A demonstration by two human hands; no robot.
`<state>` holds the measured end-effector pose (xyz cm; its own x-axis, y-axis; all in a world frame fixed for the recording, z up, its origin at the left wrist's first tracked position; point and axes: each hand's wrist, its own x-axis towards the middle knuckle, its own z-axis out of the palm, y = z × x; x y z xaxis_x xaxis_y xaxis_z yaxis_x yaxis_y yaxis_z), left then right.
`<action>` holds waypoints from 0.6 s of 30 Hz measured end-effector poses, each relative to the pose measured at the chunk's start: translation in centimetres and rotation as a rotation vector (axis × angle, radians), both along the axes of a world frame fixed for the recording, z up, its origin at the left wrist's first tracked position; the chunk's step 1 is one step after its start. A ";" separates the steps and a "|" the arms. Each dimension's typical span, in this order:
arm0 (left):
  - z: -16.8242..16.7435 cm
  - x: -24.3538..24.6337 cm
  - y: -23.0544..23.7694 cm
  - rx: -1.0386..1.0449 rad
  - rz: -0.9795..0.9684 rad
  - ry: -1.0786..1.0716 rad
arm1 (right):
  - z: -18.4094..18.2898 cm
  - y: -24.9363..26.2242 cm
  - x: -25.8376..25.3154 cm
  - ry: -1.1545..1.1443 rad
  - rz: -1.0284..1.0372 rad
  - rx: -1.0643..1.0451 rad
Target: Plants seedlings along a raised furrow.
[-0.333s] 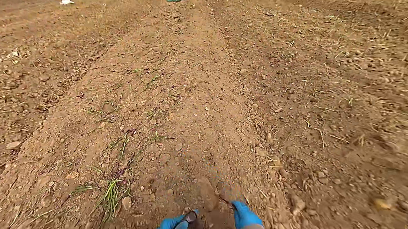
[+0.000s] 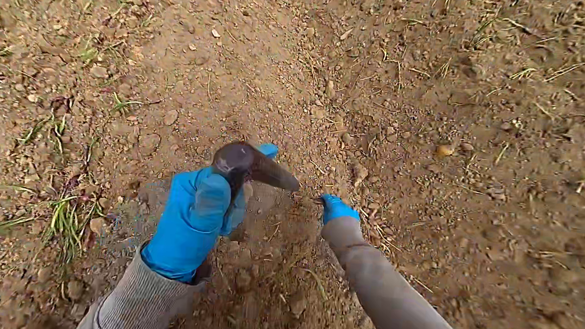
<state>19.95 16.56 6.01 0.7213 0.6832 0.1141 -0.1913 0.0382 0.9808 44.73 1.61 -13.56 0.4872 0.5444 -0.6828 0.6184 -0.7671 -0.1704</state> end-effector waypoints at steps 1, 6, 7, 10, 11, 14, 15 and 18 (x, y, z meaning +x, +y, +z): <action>-2.0 1.7 -0.7 0.019 0.069 0.206 | 0.5 0.6 0.3 -0.009 0.002 0.013; -13.7 3.2 -1.8 -0.108 0.008 0.821 | 3.1 5.7 -2.3 0.044 0.160 0.053; -14.1 2.5 -2.1 -0.127 0.037 0.814 | 2.4 6.6 -3.1 0.110 0.221 0.035; -10.6 0.1 -2.4 -0.167 0.081 0.616 | -0.5 7.4 -6.0 0.256 0.365 -0.022; -9.3 -0.7 -2.0 -0.167 0.089 0.521 | -1.1 7.2 -6.9 0.263 0.359 -0.001; -8.0 -4.1 -1.4 -0.082 0.071 0.461 | -0.5 6.5 -8.2 0.306 0.247 0.056; -9.0 -4.9 -1.4 -0.025 0.096 0.424 | 0.4 6.2 -8.0 0.308 0.228 0.090; -8.5 -4.0 -2.1 -0.069 0.190 0.650 | 1.2 5.4 -7.0 0.246 0.280 0.328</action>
<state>15.94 14.46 -2.50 0.4955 0.7950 -0.3499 0.4264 0.1283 0.8954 37.77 6.99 -12.32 0.1368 0.8367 -0.5302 0.7043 -0.4585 -0.5419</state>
